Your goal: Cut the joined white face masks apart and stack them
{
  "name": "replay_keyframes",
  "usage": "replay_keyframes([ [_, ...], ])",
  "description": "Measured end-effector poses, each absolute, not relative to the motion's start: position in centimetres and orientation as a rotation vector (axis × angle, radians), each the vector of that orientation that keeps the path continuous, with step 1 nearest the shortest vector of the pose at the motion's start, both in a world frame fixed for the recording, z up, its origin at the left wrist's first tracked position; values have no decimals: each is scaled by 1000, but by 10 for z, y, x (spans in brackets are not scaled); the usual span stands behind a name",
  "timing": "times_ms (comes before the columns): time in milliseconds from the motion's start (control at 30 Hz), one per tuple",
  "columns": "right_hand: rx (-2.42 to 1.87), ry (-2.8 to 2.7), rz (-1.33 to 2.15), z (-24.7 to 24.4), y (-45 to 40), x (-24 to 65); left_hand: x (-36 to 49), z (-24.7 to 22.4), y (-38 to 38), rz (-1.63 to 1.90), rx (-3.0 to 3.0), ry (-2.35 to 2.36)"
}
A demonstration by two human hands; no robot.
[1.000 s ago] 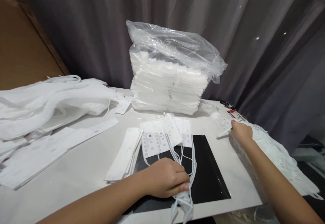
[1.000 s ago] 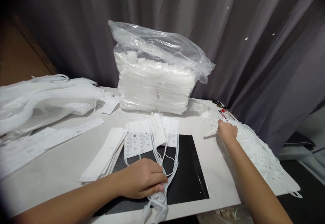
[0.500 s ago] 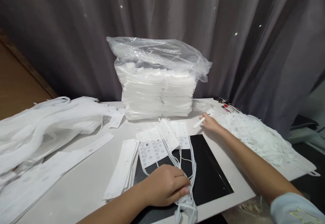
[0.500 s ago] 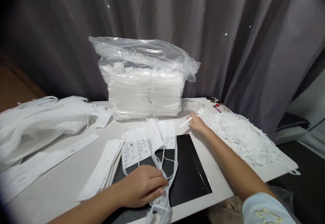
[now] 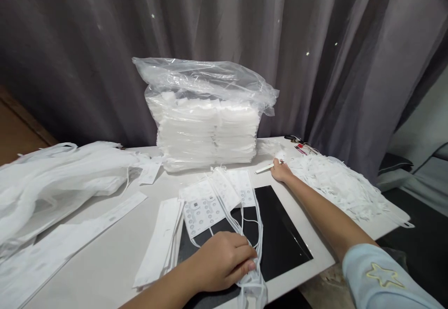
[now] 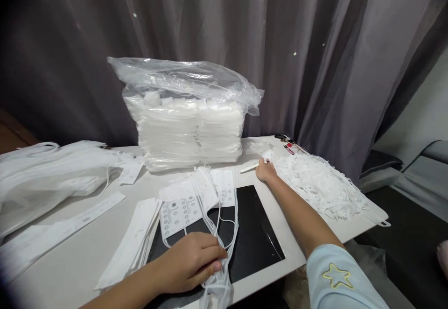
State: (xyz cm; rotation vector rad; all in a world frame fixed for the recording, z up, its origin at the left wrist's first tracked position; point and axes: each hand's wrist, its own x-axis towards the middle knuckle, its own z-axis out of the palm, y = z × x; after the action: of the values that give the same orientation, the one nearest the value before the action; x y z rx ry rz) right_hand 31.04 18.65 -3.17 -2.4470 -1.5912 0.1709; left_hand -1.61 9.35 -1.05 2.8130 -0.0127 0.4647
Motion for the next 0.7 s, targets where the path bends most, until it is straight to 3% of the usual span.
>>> replay_keyframes([
  [300, -2554, -1405, 69, -32, 154, 344, -16, -14, 95, 467, 2852, -21],
  [700, -2429, -1316, -3, 29, 126, 398, -15, -13, 96, 495, 2850, -53],
])
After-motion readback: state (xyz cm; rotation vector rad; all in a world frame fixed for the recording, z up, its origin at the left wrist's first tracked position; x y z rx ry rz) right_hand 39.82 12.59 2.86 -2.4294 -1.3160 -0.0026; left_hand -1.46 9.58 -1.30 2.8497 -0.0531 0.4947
